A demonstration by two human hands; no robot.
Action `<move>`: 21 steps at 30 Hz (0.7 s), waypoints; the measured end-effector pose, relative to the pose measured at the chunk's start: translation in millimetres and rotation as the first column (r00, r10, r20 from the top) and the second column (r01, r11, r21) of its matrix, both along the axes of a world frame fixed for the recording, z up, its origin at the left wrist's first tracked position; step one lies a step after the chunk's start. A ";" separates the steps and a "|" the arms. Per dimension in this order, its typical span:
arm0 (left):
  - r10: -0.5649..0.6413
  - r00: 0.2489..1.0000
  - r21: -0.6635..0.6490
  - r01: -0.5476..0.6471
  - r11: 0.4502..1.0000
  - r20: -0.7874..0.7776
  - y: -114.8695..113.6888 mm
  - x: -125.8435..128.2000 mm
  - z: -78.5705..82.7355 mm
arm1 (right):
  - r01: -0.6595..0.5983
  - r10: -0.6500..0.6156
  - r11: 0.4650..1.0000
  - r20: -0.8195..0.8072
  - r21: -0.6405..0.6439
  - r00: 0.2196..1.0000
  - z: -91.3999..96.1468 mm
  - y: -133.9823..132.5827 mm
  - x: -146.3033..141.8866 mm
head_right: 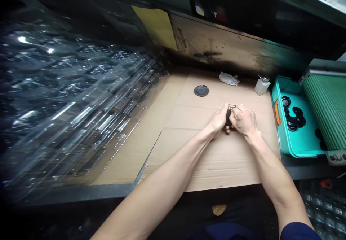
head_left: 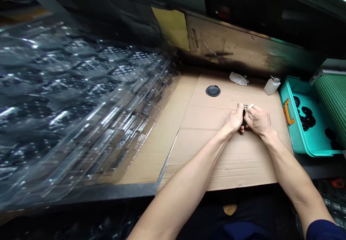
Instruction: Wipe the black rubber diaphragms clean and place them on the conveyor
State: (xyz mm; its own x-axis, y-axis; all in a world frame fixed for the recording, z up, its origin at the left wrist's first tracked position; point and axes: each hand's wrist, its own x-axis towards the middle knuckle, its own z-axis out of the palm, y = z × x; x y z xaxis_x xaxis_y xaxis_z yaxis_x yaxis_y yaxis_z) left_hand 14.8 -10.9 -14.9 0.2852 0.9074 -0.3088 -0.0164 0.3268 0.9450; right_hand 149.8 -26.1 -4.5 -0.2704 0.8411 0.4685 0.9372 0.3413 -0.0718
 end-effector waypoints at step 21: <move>-0.028 0.999 -0.019 0.028 0.999 0.045 -1.7 -1.9 2.4 | 0.001 -0.007 0.997 -0.073 -0.080 0.997 5.7 -2.6 2.8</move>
State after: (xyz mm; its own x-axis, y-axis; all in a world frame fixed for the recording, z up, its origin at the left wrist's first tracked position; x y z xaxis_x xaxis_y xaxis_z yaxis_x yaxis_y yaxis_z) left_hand 12.9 -12.5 -12.5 0.3242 0.8928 -0.3127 -0.0489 0.3459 0.9370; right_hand 152.6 -28.7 1.2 -0.2348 0.8774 0.4183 0.9297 0.3283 -0.1667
